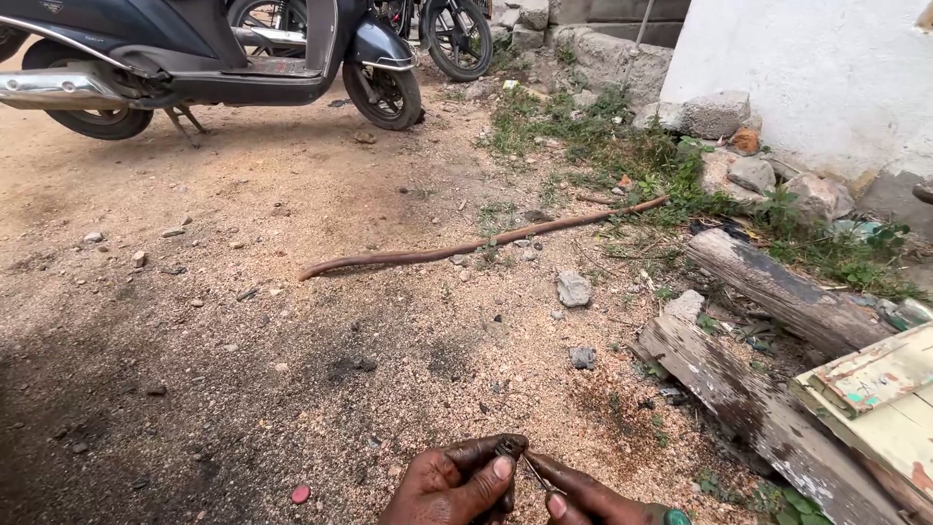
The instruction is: Cleaning and inspecting a small automotive or mechanical component by hand outdoors.
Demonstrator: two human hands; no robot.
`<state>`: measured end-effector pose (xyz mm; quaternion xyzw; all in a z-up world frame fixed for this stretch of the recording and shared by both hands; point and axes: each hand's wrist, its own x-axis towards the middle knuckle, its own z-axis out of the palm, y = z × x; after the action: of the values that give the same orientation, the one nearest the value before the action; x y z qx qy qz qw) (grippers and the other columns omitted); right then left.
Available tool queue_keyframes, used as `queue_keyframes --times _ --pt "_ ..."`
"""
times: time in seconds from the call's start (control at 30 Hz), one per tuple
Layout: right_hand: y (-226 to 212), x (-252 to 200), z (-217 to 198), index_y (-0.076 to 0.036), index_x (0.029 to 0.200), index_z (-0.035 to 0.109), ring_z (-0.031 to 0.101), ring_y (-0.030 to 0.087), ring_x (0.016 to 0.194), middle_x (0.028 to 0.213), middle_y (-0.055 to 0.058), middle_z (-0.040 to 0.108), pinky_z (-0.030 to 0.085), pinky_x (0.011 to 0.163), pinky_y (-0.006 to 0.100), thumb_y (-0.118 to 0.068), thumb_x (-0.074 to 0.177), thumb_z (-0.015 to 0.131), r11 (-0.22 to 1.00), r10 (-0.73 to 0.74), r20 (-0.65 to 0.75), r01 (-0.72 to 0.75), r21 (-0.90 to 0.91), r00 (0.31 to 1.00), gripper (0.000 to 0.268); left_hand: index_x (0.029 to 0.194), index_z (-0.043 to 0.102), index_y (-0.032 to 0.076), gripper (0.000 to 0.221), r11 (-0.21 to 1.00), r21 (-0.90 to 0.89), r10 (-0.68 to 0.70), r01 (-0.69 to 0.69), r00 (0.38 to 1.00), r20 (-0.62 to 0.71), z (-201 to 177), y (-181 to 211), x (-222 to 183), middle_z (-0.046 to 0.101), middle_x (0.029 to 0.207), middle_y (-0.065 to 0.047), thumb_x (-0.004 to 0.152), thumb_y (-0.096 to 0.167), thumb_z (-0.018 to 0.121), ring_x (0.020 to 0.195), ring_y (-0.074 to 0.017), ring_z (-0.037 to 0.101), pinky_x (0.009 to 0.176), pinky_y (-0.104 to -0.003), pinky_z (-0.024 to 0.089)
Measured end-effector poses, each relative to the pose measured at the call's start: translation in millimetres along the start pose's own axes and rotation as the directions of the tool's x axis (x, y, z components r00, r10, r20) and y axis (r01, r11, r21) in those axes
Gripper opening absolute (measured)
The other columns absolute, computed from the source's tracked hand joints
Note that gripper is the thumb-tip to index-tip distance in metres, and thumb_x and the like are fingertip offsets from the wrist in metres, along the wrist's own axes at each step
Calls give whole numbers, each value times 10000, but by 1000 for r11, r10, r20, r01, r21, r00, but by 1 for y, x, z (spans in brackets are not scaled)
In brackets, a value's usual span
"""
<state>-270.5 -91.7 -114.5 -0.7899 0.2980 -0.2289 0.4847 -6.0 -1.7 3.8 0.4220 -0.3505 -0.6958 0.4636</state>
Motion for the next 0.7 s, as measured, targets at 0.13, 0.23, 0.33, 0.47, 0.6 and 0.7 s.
queue_keyframes --times 0.13,0.23,0.33,0.47,0.6,0.7 --pt "25 2 -2 -180 1562 409 432 312 1500 1593 139 495 410 1185 496 -322 1038 489 994 50 47 -45 -101 998 548 1284 711 -49 364 998 -59 30 -27 998 47 -1 -2 -1 651 686 -45 978 142 665 544 -97 575 493 -255 451" --pt "61 6 1 -159 1570 419 486 320 1446 1542 169 516 459 1148 491 -283 1058 477 993 -69 44 73 -91 997 530 1292 705 -58 364 994 -84 76 -68 992 104 2 2 -9 625 669 -37 987 132 649 534 -86 556 486 -252 438" --pt "91 5 -4 -146 1600 401 588 304 1345 1498 207 563 511 1094 475 -202 1072 435 974 -204 81 210 -88 976 532 1303 701 -52 375 995 -11 104 -103 986 131 6 5 -17 638 679 -41 985 137 638 542 -85 560 500 -254 445" --pt "89 -4 -21 -192 1658 128 682 155 874 1011 124 688 568 810 366 -179 1094 580 956 73 341 31 -291 937 724 1317 709 -38 396 978 162 113 -134 985 134 6 1 -20 666 712 -47 988 176 658 563 -84 551 542 -260 450" --pt "68 -19 -12 -167 1650 131 623 99 798 920 38 640 536 737 342 -122 1106 602 966 -109 387 190 -178 916 721 1304 723 -9 394 945 293 125 -146 988 90 17 5 -25 745 841 -57 979 206 668 747 -81 650 697 -271 518" --pt "20 -38 6 -176 1514 534 750 106 731 870 49 803 629 703 283 -107 1001 690 960 -227 19 227 -164 974 540 1269 738 43 371 883 440 157 -161 987 47 22 3 -26 817 984 -50 955 231 674 949 -79 747 849 -285 573"
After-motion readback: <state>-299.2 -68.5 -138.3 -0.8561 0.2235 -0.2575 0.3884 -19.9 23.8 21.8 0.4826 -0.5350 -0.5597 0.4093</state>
